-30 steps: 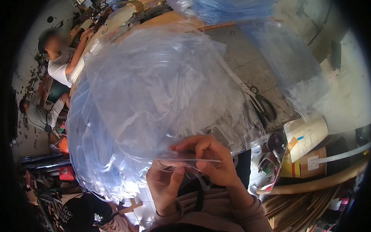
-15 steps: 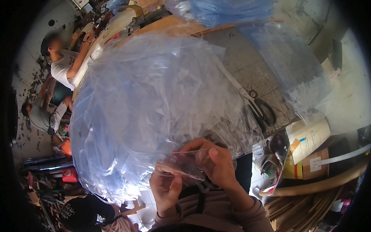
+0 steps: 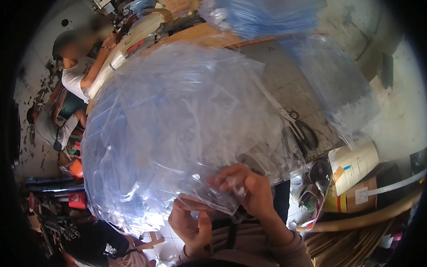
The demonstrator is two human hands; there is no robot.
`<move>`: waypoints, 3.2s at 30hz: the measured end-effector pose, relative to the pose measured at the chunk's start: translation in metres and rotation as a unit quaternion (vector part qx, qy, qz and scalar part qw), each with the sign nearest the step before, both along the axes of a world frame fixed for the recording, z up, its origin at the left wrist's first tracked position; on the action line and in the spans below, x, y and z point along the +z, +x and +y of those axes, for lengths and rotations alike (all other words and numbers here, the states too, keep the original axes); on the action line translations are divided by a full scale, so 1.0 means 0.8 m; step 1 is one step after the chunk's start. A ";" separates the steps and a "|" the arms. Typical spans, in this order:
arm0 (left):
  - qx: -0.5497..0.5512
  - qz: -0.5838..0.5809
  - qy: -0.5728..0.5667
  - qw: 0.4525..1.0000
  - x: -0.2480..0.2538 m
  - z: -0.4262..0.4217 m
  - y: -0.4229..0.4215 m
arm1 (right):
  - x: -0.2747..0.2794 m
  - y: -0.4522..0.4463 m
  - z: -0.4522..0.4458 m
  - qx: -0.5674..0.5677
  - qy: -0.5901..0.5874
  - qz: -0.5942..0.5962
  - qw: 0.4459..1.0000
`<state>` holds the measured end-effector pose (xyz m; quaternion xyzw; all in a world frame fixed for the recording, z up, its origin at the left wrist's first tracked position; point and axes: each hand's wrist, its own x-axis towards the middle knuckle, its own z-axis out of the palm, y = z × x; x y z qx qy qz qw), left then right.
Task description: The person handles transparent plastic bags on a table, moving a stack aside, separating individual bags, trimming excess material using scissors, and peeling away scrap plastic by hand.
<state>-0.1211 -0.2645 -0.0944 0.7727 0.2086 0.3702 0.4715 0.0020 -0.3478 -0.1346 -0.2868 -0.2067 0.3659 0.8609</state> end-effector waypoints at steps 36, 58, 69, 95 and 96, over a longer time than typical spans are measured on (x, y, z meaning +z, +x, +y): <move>0.330 0.059 0.048 0.941 0.052 0.088 0.034 | 0.017 0.017 -0.004 0.082 -0.049 -0.348 0.932; 0.128 0.067 0.090 0.985 0.036 0.072 -0.013 | 0.038 0.011 0.006 0.139 -0.066 -0.565 0.811; -0.067 0.039 -0.056 0.995 -0.038 0.086 -0.159 | 0.161 0.091 0.008 -0.129 -0.267 -0.690 0.660; 0.031 0.121 0.127 0.984 0.043 0.080 -0.098 | 0.033 0.318 -0.428 -0.582 -0.208 -0.072 0.783; 0.026 0.118 0.146 0.982 0.042 0.080 -0.094 | 0.022 0.317 -0.417 -0.571 -0.255 -0.086 0.776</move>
